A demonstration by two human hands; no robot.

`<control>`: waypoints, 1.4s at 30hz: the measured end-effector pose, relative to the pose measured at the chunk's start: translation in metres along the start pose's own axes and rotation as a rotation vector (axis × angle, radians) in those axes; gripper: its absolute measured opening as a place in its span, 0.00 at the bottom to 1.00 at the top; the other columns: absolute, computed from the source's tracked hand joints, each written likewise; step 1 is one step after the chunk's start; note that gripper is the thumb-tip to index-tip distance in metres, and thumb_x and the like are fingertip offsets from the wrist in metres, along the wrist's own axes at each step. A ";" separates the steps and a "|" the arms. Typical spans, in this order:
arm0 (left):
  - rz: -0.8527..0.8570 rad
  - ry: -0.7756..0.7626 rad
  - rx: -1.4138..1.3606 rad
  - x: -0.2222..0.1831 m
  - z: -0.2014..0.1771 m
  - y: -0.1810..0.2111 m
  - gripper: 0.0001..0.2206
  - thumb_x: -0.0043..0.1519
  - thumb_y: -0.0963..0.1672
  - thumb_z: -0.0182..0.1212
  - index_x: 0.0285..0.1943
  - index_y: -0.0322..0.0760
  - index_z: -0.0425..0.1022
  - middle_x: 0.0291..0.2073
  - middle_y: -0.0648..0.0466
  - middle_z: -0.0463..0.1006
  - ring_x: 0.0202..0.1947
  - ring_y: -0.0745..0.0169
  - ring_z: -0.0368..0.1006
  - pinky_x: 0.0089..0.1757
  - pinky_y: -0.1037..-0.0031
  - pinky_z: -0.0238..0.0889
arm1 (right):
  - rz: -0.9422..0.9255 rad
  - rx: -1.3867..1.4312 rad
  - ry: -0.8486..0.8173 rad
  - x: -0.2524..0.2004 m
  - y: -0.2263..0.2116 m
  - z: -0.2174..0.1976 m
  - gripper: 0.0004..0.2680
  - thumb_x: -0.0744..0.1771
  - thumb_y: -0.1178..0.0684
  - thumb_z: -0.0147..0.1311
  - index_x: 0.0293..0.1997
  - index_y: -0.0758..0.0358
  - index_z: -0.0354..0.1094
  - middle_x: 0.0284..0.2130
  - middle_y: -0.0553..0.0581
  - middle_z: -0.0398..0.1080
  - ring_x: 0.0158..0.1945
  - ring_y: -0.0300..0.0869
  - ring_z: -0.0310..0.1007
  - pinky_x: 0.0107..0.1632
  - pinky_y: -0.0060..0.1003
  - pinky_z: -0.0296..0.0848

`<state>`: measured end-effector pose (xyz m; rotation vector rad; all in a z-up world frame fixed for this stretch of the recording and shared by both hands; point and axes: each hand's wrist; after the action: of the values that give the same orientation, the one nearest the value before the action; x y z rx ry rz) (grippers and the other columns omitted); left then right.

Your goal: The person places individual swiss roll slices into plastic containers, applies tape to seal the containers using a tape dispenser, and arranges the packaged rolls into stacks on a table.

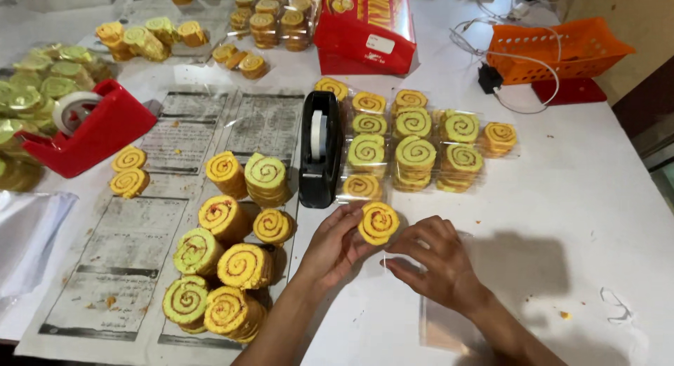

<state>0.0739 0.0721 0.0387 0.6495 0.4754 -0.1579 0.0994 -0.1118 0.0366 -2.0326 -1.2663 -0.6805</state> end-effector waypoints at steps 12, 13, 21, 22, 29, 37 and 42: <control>0.109 -0.088 0.180 0.003 -0.011 -0.002 0.12 0.62 0.42 0.50 0.53 0.37 0.71 0.50 0.45 0.75 0.46 0.51 0.73 0.38 0.65 0.72 | 0.031 -0.054 -0.048 -0.012 0.009 0.011 0.05 0.61 0.51 0.62 0.32 0.51 0.69 0.29 0.45 0.65 0.34 0.41 0.63 0.35 0.38 0.58; 0.135 -0.116 0.201 0.004 -0.013 -0.005 0.13 0.63 0.42 0.48 0.56 0.35 0.69 0.46 0.44 0.73 0.42 0.50 0.74 0.38 0.60 0.73 | 0.071 -0.016 -0.001 -0.012 0.009 0.012 0.03 0.60 0.52 0.62 0.30 0.50 0.71 0.27 0.45 0.66 0.33 0.41 0.64 0.35 0.35 0.60; 0.146 -0.216 0.274 0.005 -0.014 -0.014 0.15 0.64 0.44 0.48 0.59 0.34 0.67 0.40 0.41 0.73 0.37 0.49 0.76 0.38 0.54 0.74 | 0.221 0.064 0.120 -0.008 0.002 0.011 0.04 0.57 0.56 0.64 0.27 0.51 0.73 0.24 0.47 0.66 0.30 0.41 0.62 0.36 0.33 0.65; 0.148 -0.247 0.270 0.003 -0.014 -0.013 0.17 0.64 0.45 0.49 0.59 0.33 0.66 0.43 0.40 0.72 0.39 0.50 0.75 0.39 0.55 0.74 | 0.254 0.080 0.128 -0.007 0.001 0.011 0.04 0.58 0.56 0.64 0.27 0.51 0.73 0.24 0.47 0.65 0.30 0.41 0.62 0.36 0.32 0.65; 0.222 -0.427 0.336 0.004 -0.021 -0.017 0.29 0.52 0.39 0.64 0.63 0.29 0.60 0.48 0.41 0.69 0.43 0.50 0.73 0.44 0.60 0.72 | 0.379 0.132 0.154 -0.009 0.000 0.010 0.04 0.58 0.55 0.64 0.27 0.53 0.72 0.25 0.49 0.61 0.31 0.42 0.60 0.38 0.34 0.66; 0.315 -0.454 0.391 0.011 -0.024 -0.022 0.29 0.50 0.34 0.63 0.62 0.30 0.62 0.46 0.42 0.71 0.40 0.55 0.75 0.41 0.66 0.75 | 0.501 0.195 0.143 -0.011 0.000 0.009 0.16 0.57 0.55 0.67 0.44 0.58 0.66 0.33 0.54 0.63 0.37 0.43 0.64 0.38 0.34 0.68; 0.328 -0.447 0.398 0.013 -0.027 -0.022 0.28 0.50 0.33 0.62 0.62 0.29 0.62 0.46 0.43 0.71 0.38 0.57 0.75 0.39 0.67 0.76 | 0.669 0.426 0.086 -0.007 -0.001 0.009 0.30 0.58 0.54 0.64 0.63 0.68 0.47 0.46 0.66 0.62 0.41 0.46 0.64 0.39 0.36 0.65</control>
<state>0.0692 0.0714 0.0018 1.0406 -0.1024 -0.0823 0.0969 -0.1087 0.0261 -1.8674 -0.5481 -0.1572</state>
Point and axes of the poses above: each hand's wrist, its own x-axis towards the middle knuckle, its own z-axis out of the palm, y = z × x
